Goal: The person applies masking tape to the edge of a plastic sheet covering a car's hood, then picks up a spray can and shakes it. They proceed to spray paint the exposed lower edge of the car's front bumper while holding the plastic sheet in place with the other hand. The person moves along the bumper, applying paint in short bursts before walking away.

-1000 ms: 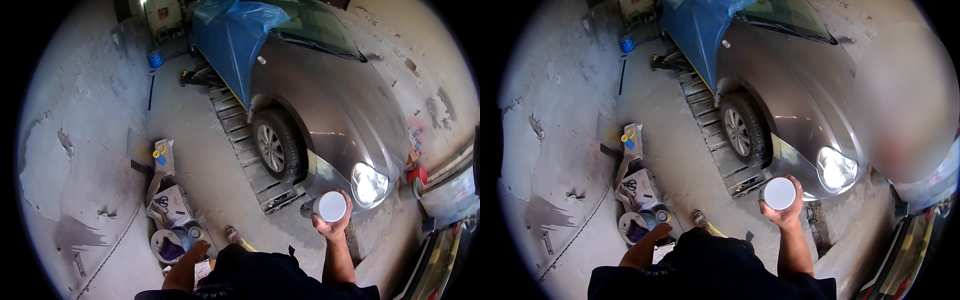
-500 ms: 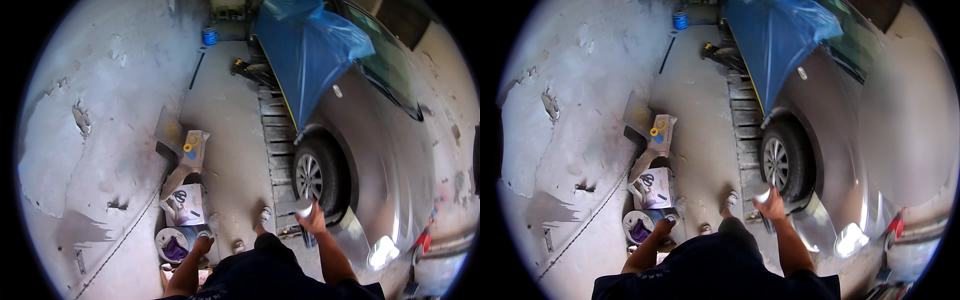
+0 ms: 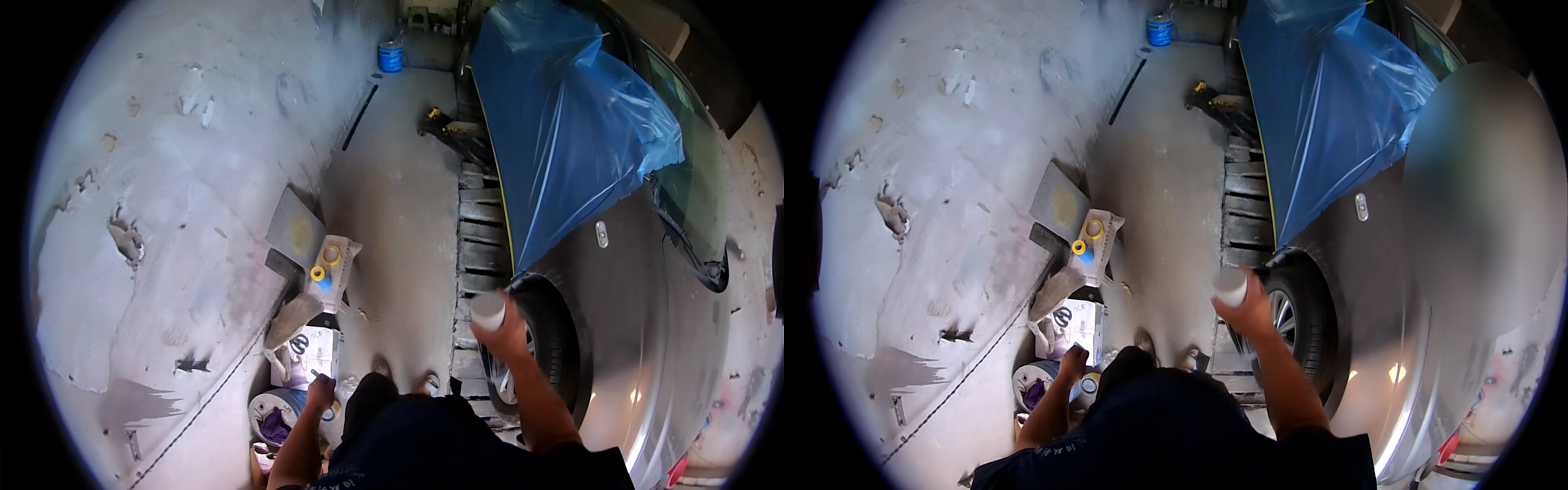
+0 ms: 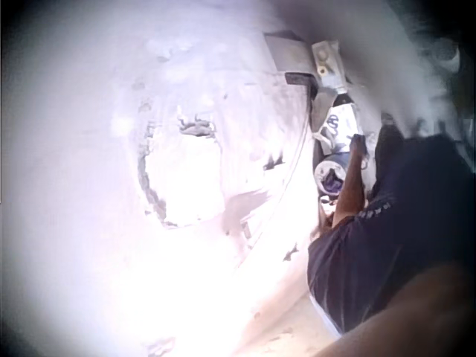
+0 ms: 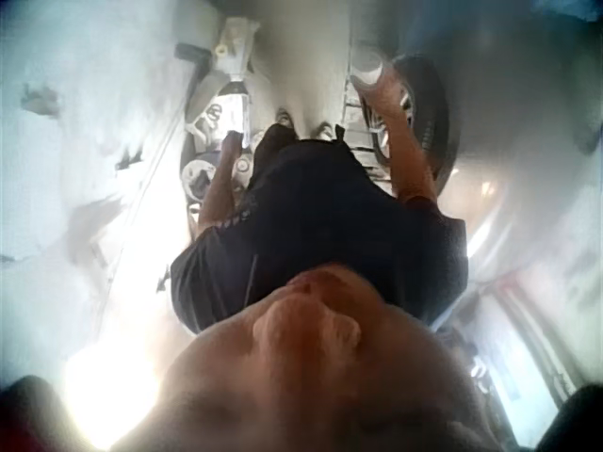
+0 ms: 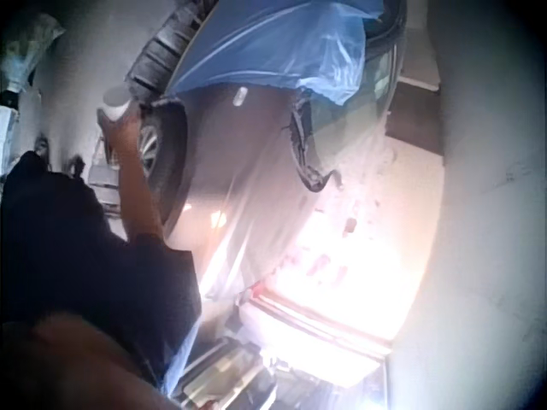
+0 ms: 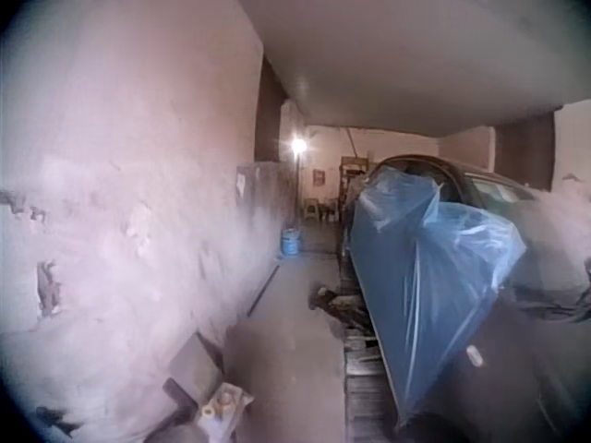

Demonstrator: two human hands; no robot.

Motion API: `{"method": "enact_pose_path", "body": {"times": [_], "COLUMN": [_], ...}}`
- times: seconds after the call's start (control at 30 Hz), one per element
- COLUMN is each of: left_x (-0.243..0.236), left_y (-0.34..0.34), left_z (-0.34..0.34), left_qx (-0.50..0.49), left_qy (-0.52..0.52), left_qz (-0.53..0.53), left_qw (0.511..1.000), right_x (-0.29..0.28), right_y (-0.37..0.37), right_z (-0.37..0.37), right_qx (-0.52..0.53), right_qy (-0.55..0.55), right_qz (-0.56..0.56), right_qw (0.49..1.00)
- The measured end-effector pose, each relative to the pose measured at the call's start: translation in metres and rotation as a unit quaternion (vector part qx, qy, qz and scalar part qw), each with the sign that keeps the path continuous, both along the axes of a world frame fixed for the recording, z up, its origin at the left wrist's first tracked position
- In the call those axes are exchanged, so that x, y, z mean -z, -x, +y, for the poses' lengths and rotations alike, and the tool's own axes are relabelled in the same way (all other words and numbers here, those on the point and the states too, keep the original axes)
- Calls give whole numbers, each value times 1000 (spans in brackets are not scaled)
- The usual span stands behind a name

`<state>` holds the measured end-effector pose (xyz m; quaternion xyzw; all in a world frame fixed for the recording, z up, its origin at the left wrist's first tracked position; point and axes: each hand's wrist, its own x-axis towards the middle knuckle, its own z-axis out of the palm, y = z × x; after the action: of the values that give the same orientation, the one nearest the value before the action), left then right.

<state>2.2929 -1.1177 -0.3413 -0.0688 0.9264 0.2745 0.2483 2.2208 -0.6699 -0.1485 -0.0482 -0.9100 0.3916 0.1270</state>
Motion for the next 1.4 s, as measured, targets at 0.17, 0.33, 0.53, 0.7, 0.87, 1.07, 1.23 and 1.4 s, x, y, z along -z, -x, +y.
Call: {"method": "enact_pose_path", "body": {"times": [0.17,0.33,0.53,0.7,0.87,1.07,1.23,1.4], "left_x": [44,66,40,25,-27,-14,-22,-38], "left_y": [75,199,354,469,564,654,710,808], "left_z": [-10,-29,-68,-55,-25,26,28,91], "left_qx": [46,44,242,29,-58,-51,-1,27], "left_qy": [19,-20,41,-121,-104,-70,-18,-54], "left_qz": [-33,-36,143,103,40,88,53,113], "left_qw": [998,998,959,987,992,992,998,992], "right_x": [-26,48,-26,33,-53,54,-29,60], "right_y": [117,202,331,386,485,589,687,722], "right_z": [-20,-28,-64,-35,-51,13,17,86], "right_qx": [-35,-33,27,47,6,35,9,-1], "right_qy": [-16,-53,42,-82,110,-51,53,-56], "right_qz": [92,-57,64,-59,143,-86,98,-58], "right_qw": [995,996,997,994,984,994,994,997]}}
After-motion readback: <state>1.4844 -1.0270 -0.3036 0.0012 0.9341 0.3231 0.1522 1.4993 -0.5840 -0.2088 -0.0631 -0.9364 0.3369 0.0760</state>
